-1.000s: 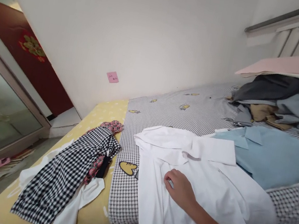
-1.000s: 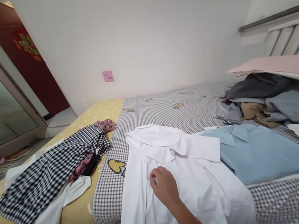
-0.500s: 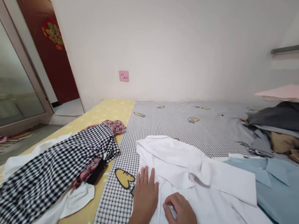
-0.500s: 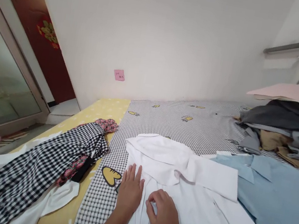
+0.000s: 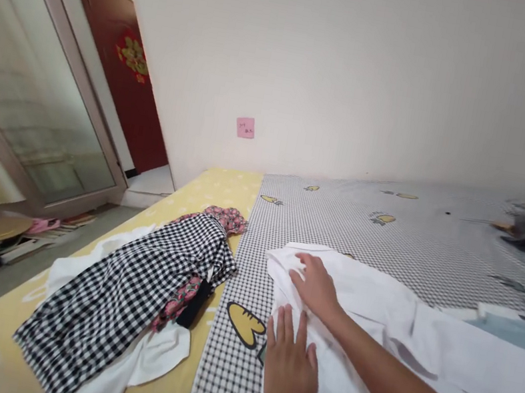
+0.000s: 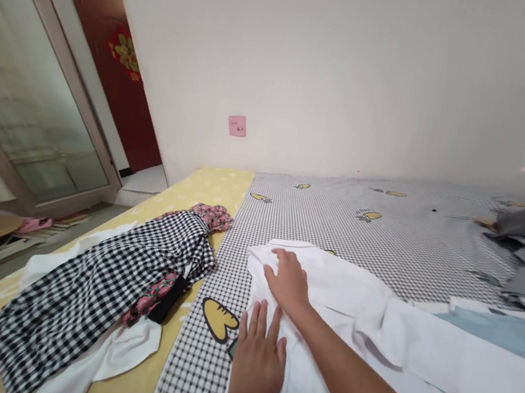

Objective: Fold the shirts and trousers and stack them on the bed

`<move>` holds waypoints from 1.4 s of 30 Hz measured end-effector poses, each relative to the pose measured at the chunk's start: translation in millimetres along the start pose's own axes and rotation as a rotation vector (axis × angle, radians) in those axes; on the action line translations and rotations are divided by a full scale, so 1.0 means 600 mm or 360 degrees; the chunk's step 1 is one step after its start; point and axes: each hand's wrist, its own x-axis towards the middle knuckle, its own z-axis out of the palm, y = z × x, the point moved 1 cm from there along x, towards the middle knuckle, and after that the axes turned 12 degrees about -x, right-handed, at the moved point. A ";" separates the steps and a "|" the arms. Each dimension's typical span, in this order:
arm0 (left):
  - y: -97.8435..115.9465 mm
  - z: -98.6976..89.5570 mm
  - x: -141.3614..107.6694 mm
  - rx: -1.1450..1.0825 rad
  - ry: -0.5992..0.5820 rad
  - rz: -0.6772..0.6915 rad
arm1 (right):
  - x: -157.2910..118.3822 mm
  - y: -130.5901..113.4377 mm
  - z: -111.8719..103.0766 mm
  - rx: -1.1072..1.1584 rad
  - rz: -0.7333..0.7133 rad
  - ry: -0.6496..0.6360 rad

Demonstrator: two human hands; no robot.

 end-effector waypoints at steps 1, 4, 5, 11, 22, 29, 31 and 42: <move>-0.001 0.003 -0.001 -0.0003 0.0011 -0.0009 | 0.026 -0.018 0.005 -0.0098 0.0017 -0.0035; -0.004 0.012 -0.004 0.0002 0.0024 -0.0032 | 0.080 -0.058 0.030 -0.0341 0.0052 -0.0142; -0.005 0.015 -0.004 0.0007 0.0014 -0.0033 | 0.091 -0.065 0.040 -0.0397 0.0058 -0.0190; -0.008 0.021 -0.006 0.0024 -0.0005 -0.0011 | 0.137 -0.047 0.085 -0.0405 0.0166 -0.0428; -0.012 0.027 -0.005 -0.0029 -0.0007 -0.0073 | 0.133 0.056 0.082 -0.0368 0.0519 -0.0204; -0.018 0.038 -0.003 0.0005 0.0084 -0.0076 | 0.153 0.063 0.087 -0.0174 0.0572 -0.0111; -0.018 0.038 -0.002 0.0001 0.0086 -0.0077 | 0.146 0.056 0.070 -0.0185 0.0571 0.0031; -0.016 0.033 0.000 0.0015 0.0021 -0.0133 | 0.047 0.019 0.138 -0.0552 -0.0184 -0.0218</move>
